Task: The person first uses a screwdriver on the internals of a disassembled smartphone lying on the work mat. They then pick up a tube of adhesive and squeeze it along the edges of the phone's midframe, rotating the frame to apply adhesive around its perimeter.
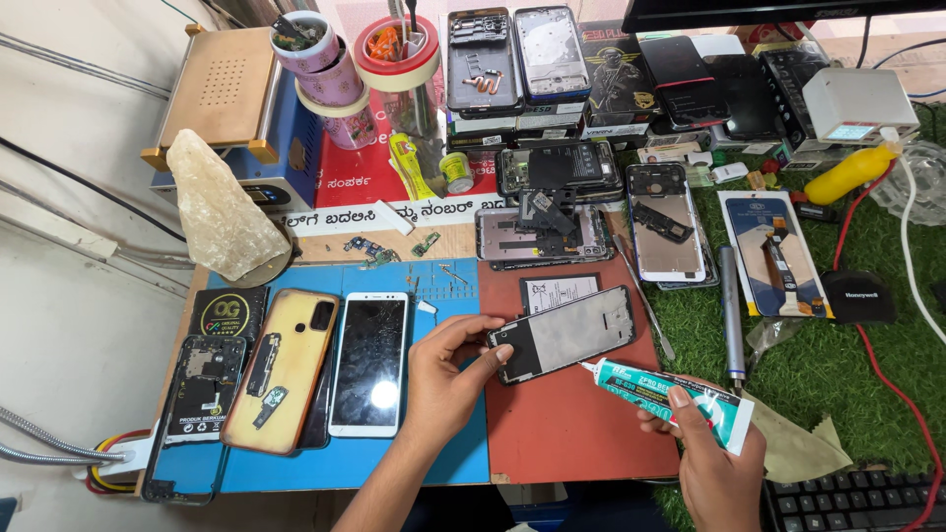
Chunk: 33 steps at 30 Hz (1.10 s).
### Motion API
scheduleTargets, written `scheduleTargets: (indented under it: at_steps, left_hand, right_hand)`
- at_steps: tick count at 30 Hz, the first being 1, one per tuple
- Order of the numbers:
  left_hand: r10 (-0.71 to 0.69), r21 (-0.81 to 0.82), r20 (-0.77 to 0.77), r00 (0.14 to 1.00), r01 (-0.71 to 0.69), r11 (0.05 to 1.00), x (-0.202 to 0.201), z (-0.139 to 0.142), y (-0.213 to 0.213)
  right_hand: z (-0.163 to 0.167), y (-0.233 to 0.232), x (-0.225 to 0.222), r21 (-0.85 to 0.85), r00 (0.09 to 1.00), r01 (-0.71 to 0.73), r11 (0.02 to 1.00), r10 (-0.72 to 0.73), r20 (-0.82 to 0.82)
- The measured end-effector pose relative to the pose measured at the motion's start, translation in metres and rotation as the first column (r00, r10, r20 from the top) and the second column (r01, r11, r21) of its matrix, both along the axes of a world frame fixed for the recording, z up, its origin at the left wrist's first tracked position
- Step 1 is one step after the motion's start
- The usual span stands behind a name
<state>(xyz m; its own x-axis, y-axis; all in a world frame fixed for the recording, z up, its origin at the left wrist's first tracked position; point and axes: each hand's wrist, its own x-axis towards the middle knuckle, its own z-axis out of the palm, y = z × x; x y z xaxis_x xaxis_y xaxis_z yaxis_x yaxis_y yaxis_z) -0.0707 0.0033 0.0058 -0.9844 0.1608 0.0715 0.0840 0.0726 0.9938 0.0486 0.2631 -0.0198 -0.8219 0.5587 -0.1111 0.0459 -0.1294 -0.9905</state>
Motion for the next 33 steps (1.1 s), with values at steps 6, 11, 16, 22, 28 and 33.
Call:
scheduleTargets:
  at_steps: [6,11,16,22,28,33]
  left_hand:
    - [-0.001,0.005,-0.003,1.0,0.001,1.0,0.0002,-0.0004,-0.0001]
    - [-0.003,-0.005,0.005,1.0,0.003,1.0,0.0002,0.0,-0.0001]
    - [-0.007,-0.008,0.007,1.0,0.007,1.0,-0.0002,0.0011,-0.0001]
    - [0.001,-0.017,0.017,1.0,-0.001,1.0,0.0,0.0016,0.0003]
    - [-0.001,0.01,0.007,1.0,0.001,1.0,-0.0001,0.0007,0.0009]
    - [-0.007,0.005,0.011,1.0,0.007,1.0,-0.0002,0.0005,0.0005]
  right_hand:
    - [-0.0003,0.0,0.0001,0.005,1.0,0.007,1.0,-0.007,0.001]
    - [-0.0002,0.0002,-0.0005,-0.005,1.0,0.016,1.0,-0.016,0.023]
    - [-0.0012,0.0009,-0.0008,-0.015,0.999,0.033,0.999,-0.033,0.001]
    - [-0.0025,0.0012,0.0002,-0.014,0.999,0.041,0.999,-0.041,-0.008]
    - [-0.0036,0.0016,0.0011,0.007,0.999,0.049,0.999,-0.049,0.008]
    - [-0.0049,0.0008,0.0021,0.01,0.998,0.059,0.998,-0.059,-0.019]
